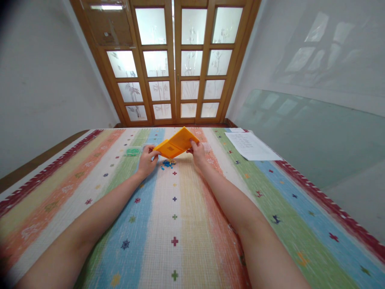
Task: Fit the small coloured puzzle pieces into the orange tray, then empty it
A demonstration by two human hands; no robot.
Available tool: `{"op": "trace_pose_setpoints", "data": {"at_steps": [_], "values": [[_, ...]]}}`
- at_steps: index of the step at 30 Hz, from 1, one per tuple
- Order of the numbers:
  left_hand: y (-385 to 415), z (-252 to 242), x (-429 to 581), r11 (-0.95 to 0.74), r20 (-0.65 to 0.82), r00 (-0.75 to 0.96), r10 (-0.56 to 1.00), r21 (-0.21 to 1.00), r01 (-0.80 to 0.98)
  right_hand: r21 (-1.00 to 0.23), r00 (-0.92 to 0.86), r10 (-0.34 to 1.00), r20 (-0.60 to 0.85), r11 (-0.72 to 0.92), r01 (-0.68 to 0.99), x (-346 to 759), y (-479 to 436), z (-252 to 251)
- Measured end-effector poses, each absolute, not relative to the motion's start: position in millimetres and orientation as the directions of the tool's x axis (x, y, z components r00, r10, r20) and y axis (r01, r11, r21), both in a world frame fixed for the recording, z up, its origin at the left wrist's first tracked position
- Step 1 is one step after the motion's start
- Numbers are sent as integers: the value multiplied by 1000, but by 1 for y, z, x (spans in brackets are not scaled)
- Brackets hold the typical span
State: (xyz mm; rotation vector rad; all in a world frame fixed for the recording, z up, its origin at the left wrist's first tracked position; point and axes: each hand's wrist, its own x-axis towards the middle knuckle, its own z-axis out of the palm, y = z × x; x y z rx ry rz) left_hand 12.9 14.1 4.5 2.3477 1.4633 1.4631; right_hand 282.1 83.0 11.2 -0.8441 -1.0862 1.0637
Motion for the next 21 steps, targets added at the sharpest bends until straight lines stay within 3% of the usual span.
{"op": "trace_pose_setpoints", "data": {"at_steps": [9, 21], "values": [[7, 7, 17, -604, 732, 211, 648, 325, 728, -894, 119, 963, 244, 271, -357, 287, 83, 18], [2, 8, 22, -608, 727, 263, 634, 258, 751, -932, 82, 958, 275, 286, -223, 290, 83, 18]]}}
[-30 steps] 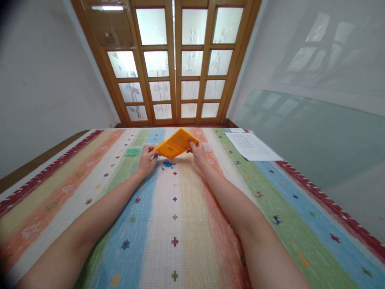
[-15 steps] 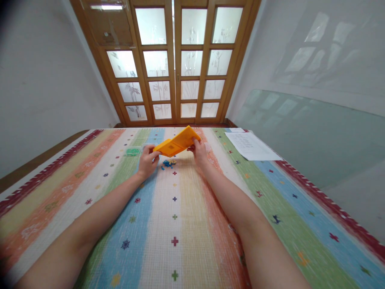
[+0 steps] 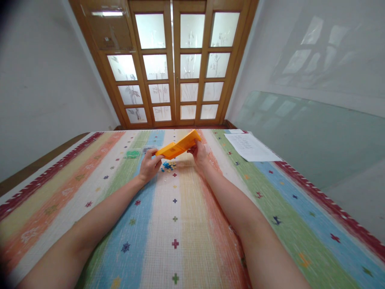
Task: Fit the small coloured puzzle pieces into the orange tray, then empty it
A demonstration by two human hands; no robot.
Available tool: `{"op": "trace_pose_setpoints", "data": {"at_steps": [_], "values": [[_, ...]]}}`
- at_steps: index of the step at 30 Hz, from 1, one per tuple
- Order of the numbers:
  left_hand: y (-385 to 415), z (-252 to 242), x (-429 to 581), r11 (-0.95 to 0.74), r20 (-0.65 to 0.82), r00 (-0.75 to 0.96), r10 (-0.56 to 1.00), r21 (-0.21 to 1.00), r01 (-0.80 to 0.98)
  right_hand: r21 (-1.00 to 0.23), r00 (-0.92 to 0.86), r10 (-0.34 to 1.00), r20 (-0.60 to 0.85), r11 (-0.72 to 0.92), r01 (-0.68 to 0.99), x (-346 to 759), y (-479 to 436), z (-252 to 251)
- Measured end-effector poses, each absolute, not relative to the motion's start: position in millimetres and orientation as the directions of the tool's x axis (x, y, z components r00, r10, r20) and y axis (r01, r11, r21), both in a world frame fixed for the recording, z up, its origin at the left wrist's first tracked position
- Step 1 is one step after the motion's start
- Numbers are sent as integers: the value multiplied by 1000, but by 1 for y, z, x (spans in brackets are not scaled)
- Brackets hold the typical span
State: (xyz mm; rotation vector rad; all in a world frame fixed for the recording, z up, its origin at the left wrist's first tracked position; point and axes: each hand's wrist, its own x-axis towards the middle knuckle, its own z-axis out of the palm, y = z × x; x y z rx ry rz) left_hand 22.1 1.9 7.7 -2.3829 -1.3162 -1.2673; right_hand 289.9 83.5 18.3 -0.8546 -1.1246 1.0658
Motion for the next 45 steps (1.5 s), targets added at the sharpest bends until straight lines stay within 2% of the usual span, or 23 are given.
{"op": "trace_pose_setpoints", "data": {"at_steps": [6, 13, 17, 20, 24, 30, 35, 45], "values": [[5, 8, 22, -610, 738, 196, 646, 345, 713, -923, 92, 957, 274, 289, -255, 288, 79, 21], [11, 5, 26, -568, 693, -9, 720, 597, 567, -894, 13, 921, 390, 381, -237, 278, 72, 25], [14, 2, 26, -559, 648, -82, 758, 708, 431, -868, -82, 864, 496, 496, -26, 272, 69, 24], [18, 0, 25, -572, 638, -122, 760, 747, 339, -784, -190, 792, 580, 606, 132, 267, 64, 23], [21, -2, 27, -569, 605, -144, 783, 791, 223, -672, -273, 700, 660, 713, 202, 262, 59, 17], [15, 2, 36, -418, 420, -69, 905, 907, 50, -558, -388, 631, 672, 776, 294, 261, 53, 9], [11, 6, 37, -317, 313, -57, 948, 943, -97, -535, -422, 644, 638, 765, 359, 262, 46, 10], [10, 9, 35, -181, 200, 12, 980, 911, -371, -407, -510, 590, 626, 805, 431, 262, 36, 17]]}}
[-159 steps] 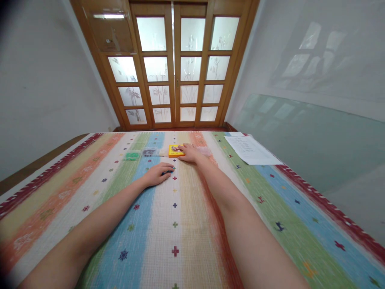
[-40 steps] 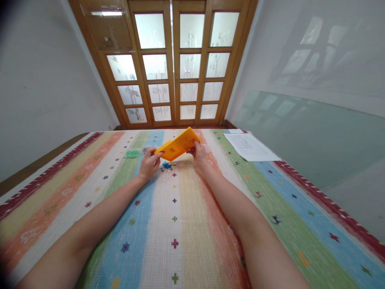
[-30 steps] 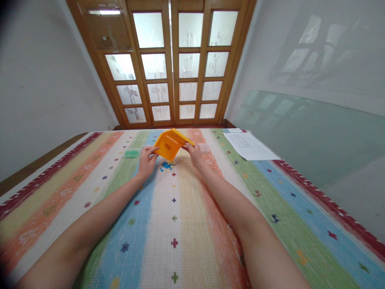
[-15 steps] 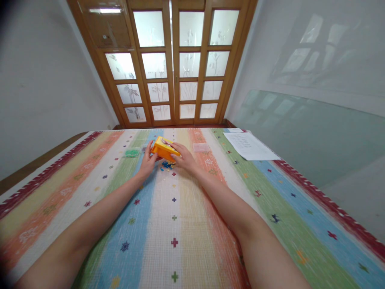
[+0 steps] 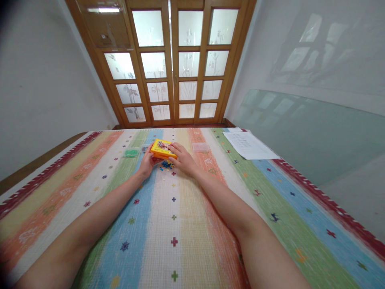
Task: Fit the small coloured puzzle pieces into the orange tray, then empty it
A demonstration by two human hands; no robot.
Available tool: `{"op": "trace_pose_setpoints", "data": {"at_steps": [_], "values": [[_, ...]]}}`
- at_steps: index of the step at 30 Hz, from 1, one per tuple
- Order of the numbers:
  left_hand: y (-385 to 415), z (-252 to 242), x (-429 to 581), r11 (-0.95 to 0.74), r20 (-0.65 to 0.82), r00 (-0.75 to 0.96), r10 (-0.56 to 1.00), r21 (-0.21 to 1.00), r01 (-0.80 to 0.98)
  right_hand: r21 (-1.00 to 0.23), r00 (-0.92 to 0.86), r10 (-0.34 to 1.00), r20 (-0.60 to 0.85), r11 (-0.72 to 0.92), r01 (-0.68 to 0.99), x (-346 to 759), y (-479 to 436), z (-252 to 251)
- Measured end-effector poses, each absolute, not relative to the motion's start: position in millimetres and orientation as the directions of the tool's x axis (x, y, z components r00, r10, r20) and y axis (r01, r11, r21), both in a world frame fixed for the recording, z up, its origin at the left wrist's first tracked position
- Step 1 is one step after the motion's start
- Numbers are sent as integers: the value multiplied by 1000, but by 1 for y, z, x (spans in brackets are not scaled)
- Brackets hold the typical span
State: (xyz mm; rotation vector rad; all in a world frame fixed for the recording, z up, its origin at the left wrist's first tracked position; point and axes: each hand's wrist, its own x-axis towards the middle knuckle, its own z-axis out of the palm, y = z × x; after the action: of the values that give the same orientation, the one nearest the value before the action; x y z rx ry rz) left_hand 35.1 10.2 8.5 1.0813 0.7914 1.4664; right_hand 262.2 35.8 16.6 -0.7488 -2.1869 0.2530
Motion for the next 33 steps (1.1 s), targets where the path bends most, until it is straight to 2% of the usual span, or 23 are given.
{"op": "trace_pose_setpoints", "data": {"at_steps": [4, 7, 14, 19, 22, 24, 28, 31, 33], "values": [[9, 13, 34, -125, 152, 20, 988, 873, -472, -357, -545, 574, 612, 815, 457, 261, 32, 19], [10, 13, 34, -104, 134, 28, 991, 871, -479, -305, -568, 558, 605, 821, 482, 260, 31, 18], [11, 9, 40, -115, 116, -15, 993, 946, -304, -166, -603, 521, 604, 823, 544, 259, 33, 11], [14, 4, 39, -82, 88, 14, 996, 966, -244, -105, -569, 547, 614, 771, 628, 256, 28, 14], [15, 3, 36, -67, 77, 37, 996, 973, -220, -131, -565, 567, 599, 766, 630, 255, 29, 17], [14, 2, 34, -76, 90, 55, 994, 974, -214, -200, -522, 598, 608, 752, 628, 259, 34, 18], [14, -1, 34, -132, 143, 60, 988, 978, -158, -405, -274, 693, 667, 646, 647, 273, 48, 20], [18, -7, 33, -200, 200, 18, 980, 980, -21, -377, -333, 664, 670, 690, 618, 282, 56, 21], [22, -11, 27, -270, 273, -2, 962, 952, 144, -348, -399, 653, 643, 714, 607, 284, 59, 20]]}}
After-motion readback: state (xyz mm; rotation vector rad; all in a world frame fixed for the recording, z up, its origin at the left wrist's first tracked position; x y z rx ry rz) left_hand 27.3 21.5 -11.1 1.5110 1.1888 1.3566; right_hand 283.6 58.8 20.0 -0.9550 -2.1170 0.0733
